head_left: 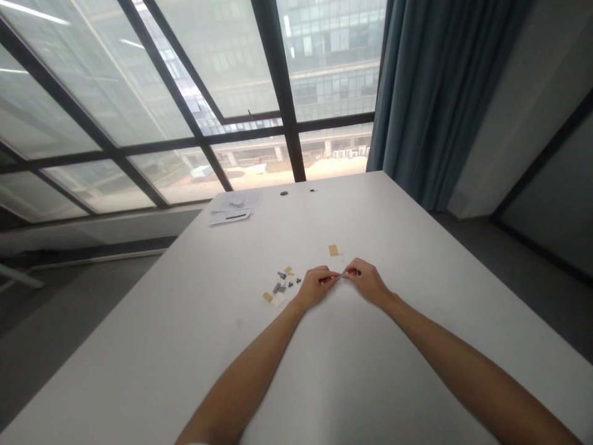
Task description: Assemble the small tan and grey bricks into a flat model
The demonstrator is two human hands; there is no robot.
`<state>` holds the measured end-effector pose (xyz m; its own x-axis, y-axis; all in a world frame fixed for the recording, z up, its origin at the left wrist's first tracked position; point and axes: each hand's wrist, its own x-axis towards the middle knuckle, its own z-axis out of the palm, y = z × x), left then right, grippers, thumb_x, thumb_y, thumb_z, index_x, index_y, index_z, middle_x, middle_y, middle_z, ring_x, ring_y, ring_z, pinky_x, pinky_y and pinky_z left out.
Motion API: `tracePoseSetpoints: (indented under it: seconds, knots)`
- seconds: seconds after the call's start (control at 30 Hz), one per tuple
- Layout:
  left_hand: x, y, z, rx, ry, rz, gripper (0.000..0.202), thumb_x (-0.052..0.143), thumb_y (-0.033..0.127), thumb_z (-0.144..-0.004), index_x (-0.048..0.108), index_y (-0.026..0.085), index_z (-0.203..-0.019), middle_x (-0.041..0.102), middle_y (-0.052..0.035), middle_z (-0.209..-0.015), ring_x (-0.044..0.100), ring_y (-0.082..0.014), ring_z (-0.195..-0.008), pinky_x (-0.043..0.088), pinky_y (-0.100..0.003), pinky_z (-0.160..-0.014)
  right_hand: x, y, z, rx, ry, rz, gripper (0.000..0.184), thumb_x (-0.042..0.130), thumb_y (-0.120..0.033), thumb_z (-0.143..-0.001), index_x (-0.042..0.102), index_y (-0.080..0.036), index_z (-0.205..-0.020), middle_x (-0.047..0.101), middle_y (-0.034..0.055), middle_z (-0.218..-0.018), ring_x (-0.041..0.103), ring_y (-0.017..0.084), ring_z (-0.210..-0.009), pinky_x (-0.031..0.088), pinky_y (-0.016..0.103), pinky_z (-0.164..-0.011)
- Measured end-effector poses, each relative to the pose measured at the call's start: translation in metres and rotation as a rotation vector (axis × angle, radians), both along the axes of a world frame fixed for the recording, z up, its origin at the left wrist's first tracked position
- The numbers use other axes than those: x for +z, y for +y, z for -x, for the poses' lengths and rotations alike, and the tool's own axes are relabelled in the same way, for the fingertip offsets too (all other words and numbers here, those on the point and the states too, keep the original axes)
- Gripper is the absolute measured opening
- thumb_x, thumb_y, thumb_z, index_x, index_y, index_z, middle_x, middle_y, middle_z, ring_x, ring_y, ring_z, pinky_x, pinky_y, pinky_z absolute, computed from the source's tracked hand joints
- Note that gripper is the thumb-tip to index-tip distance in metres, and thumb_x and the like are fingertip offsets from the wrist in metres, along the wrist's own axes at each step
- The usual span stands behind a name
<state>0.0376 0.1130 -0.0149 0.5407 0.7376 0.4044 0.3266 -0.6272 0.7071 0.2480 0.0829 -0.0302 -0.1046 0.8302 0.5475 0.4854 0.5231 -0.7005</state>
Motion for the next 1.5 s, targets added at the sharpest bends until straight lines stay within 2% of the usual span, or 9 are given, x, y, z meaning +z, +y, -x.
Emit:
tracePoseSetpoints:
  seconds: [0.4, 0.53, 1.23, 1.5]
  knots:
    - [0.0026, -0.0014, 0.0, 0.032, -0.025, -0.004, 0.017, 0.069, 0.03, -0.086, 0.078, 0.019, -0.095, 0.056, 0.0006, -0.067, 0.047, -0.0102, -0.062, 0.037, -0.022, -0.062, 0.0031, -0.0024, 0.0016, -0.011, -0.015, -0.017, 0.017, 0.068, -0.033, -0.089, 0.063, -0.019, -0.079, 0.06, 0.0005, -0.075, 0.054, 0.014, -0.068, 0.043, 0.027, -0.064]
    - [0.0022, -0.0013, -0.0005, 0.043, -0.037, -0.007, 0.016, 0.069, 0.03, -0.086, 0.077, 0.019, -0.093, 0.056, 0.0007, -0.066, 0.047, -0.0102, -0.062, 0.038, -0.022, -0.062, 0.0002, -0.0007, 0.0008, -0.004, -0.028, -0.029, 0.015, 0.067, -0.033, -0.09, 0.065, -0.02, -0.085, 0.06, 0.0012, -0.077, 0.054, 0.015, -0.069, 0.044, 0.028, -0.065]
    - [0.006, -0.0025, -0.0028, 0.167, 0.001, -0.067, 0.01, 0.067, 0.022, -0.084, 0.076, 0.018, -0.086, 0.055, 0.0017, -0.064, 0.048, -0.0103, -0.061, 0.037, -0.023, -0.062, 0.0033, -0.0029, 0.0019, 0.026, -0.071, -0.023, 0.007, 0.061, -0.022, -0.092, 0.067, -0.02, -0.088, 0.061, 0.0021, -0.079, 0.054, 0.015, -0.071, 0.044, 0.029, -0.067]
    - [0.0001, 0.0021, -0.002, 0.207, -0.003, -0.086, 0.012, 0.067, 0.024, -0.086, 0.077, 0.018, -0.089, 0.057, 0.0009, -0.065, 0.049, -0.0104, -0.061, 0.038, -0.023, -0.062, 0.0059, -0.0036, 0.0027, 0.054, -0.077, -0.013, 0.01, 0.058, -0.02, -0.092, 0.068, -0.02, -0.091, 0.062, 0.0026, -0.08, 0.055, 0.015, -0.071, 0.045, 0.028, -0.066]
